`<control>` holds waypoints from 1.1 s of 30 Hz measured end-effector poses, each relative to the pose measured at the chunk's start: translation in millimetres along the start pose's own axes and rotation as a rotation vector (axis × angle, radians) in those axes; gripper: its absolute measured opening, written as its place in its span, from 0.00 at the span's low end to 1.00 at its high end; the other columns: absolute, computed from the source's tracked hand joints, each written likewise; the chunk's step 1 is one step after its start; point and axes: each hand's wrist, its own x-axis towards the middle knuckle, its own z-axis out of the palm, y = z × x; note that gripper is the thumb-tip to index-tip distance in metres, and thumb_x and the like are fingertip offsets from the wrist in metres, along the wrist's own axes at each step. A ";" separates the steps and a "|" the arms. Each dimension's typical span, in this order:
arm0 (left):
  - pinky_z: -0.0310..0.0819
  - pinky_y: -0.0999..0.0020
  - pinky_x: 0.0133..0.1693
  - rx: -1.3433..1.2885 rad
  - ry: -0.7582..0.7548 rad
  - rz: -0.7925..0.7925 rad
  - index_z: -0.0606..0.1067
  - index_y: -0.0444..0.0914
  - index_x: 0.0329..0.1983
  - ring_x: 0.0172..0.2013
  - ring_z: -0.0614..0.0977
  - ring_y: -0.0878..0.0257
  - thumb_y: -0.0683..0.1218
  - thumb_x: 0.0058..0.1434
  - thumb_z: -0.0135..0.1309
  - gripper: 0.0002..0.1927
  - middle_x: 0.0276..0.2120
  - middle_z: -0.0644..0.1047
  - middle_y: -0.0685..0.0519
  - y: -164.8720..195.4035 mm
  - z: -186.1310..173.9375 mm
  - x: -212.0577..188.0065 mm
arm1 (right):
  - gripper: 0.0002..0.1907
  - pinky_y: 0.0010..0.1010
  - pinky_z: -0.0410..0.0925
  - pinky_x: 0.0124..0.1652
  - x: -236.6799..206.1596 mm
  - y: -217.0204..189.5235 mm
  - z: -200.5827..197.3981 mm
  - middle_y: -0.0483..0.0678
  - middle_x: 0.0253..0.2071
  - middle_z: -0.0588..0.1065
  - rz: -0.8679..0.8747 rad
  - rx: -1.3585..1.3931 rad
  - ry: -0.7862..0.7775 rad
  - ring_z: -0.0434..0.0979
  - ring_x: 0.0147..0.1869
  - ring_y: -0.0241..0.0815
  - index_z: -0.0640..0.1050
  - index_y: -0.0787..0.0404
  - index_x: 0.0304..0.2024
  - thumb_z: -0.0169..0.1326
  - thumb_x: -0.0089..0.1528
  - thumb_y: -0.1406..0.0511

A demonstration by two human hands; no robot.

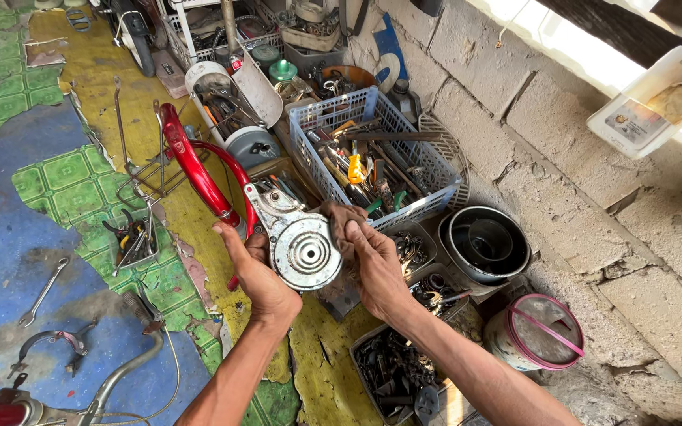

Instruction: The person sits on the floor cleaning a round metal bicycle component, scraping debris from its surface with a small stick and wiping it with a rag. They then carry it to a parts area and continue scraping and wiping it over a tray of parts.

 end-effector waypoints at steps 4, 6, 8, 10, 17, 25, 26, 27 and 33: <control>0.79 0.65 0.55 0.116 -0.071 0.101 0.58 0.36 0.67 0.55 0.80 0.57 0.77 0.67 0.36 0.45 0.57 0.73 0.43 -5.2 -1.5 -7.8 | 0.19 0.22 0.73 0.35 5.3 10.9 -10.1 0.41 0.36 0.78 -0.101 -0.039 -0.044 0.75 0.35 0.29 0.78 0.67 0.52 0.48 0.72 0.57; 0.76 0.66 0.61 0.148 -0.087 0.135 0.48 0.39 0.75 0.65 0.75 0.55 0.75 0.66 0.36 0.48 0.67 0.67 0.41 -12.3 -2.2 -11.3 | 0.21 0.17 0.66 0.32 8.7 14.3 -13.6 0.40 0.36 0.75 -0.203 -0.059 -0.063 0.68 0.34 0.25 0.79 0.71 0.53 0.48 0.78 0.57; 0.67 0.69 0.65 0.162 -0.095 0.163 0.43 0.33 0.78 0.72 0.66 0.54 0.73 0.67 0.37 0.51 0.76 0.58 0.39 -18.1 -4.6 -11.0 | 0.20 0.20 0.68 0.33 11.1 12.2 -16.1 0.41 0.36 0.76 -0.208 -0.108 -0.017 0.71 0.34 0.27 0.78 0.68 0.54 0.48 0.73 0.57; 0.62 0.68 0.58 0.480 -0.099 0.341 0.56 0.29 0.70 0.65 0.66 0.58 0.71 0.71 0.39 0.44 0.68 0.64 0.41 -19.5 -8.7 -7.1 | 0.21 0.20 0.66 0.34 10.9 5.1 -16.0 0.40 0.36 0.75 -0.253 -0.232 0.000 0.69 0.35 0.27 0.78 0.67 0.54 0.47 0.73 0.56; 0.44 0.65 0.26 0.626 -0.129 0.176 0.57 0.47 0.14 0.21 0.53 0.72 0.60 0.69 0.54 0.32 0.16 0.54 0.66 -15.3 -5.6 -11.4 | 0.17 0.22 0.64 0.33 -7.0 -22.9 -2.6 0.38 0.34 0.77 -0.317 -0.801 -0.027 0.68 0.33 0.28 0.80 0.61 0.52 0.55 0.66 0.58; 0.48 0.67 0.24 0.594 -0.150 0.125 0.65 0.46 0.16 0.19 0.56 0.70 0.61 0.68 0.54 0.28 0.15 0.59 0.64 -6.2 6.5 -16.4 | 0.18 0.28 0.69 0.28 17.7 -17.8 -27.8 0.47 0.30 0.79 -0.163 -0.570 0.116 0.73 0.28 0.33 0.83 0.64 0.40 0.54 0.68 0.56; 0.48 0.67 0.23 0.577 -0.120 0.124 0.60 0.46 0.15 0.18 0.56 0.69 0.62 0.69 0.54 0.31 0.15 0.58 0.64 -6.3 5.2 -15.0 | 0.18 0.29 0.67 0.25 21.1 -18.5 -31.7 0.47 0.29 0.78 -0.177 -0.496 0.155 0.71 0.26 0.34 0.82 0.64 0.39 0.54 0.69 0.56; 0.52 0.67 0.23 0.577 -0.072 0.101 0.63 0.46 0.14 0.18 0.59 0.70 0.63 0.68 0.53 0.29 0.15 0.61 0.63 -5.1 3.3 -12.5 | 0.19 0.30 0.65 0.23 22.9 -19.8 -34.6 0.47 0.28 0.77 -0.193 -0.421 0.192 0.69 0.24 0.34 0.81 0.65 0.37 0.53 0.70 0.56; 0.59 0.67 0.30 0.502 0.134 0.122 0.63 0.45 0.26 0.26 0.63 0.71 0.64 0.72 0.52 0.26 0.24 0.64 0.63 5.4 -3.7 0.9 | 0.24 0.32 0.75 0.27 0.6 -30.7 -29.0 0.44 0.29 0.81 -0.267 -0.556 0.207 0.82 0.27 0.37 0.78 0.61 0.37 0.40 0.68 0.50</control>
